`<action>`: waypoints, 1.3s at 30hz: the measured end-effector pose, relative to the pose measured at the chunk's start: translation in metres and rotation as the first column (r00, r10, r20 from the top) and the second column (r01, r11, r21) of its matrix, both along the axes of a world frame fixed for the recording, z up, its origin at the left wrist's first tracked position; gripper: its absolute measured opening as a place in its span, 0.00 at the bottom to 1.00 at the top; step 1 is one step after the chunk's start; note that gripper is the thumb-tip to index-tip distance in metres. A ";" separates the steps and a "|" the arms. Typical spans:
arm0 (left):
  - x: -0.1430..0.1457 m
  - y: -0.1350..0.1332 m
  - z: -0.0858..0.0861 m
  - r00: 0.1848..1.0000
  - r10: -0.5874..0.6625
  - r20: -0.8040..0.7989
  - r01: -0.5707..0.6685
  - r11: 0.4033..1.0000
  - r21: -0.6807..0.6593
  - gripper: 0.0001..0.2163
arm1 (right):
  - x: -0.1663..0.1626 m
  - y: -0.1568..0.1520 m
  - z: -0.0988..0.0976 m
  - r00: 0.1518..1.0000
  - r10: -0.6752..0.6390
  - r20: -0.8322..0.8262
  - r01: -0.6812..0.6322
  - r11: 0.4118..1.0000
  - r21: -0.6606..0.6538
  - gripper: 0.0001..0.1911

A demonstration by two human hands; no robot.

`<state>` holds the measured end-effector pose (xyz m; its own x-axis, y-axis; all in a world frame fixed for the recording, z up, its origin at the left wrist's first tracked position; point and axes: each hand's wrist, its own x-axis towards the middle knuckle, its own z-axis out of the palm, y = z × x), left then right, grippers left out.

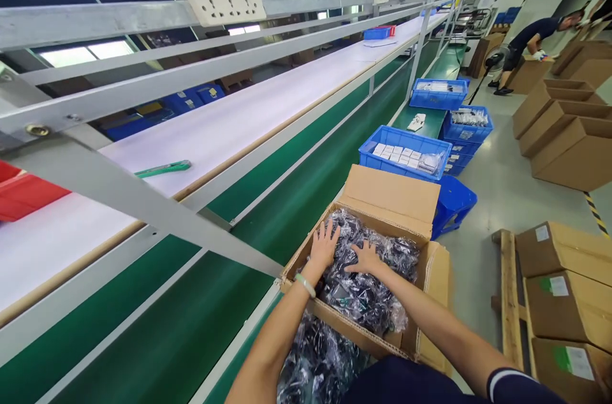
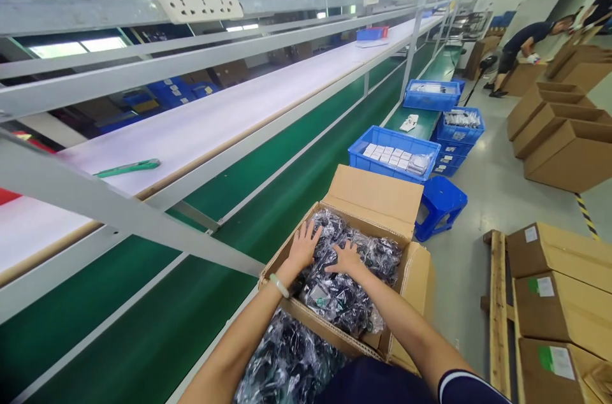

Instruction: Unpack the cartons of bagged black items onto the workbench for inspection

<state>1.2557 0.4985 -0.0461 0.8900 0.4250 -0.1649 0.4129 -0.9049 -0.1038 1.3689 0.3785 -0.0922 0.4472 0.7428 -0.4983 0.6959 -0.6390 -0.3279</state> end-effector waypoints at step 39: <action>-0.078 -0.013 0.051 0.717 0.297 0.631 0.002 0.904 -0.427 0.21 | -0.002 -0.015 0.007 0.998 0.064 -0.026 -0.063 0.998 0.024 0.43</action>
<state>1.1775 0.4858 0.0053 0.7540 0.5976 0.2728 0.3669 -0.7276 0.5797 1.3666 0.3630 -0.0848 0.3856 0.7805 -0.4920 0.7254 -0.5860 -0.3611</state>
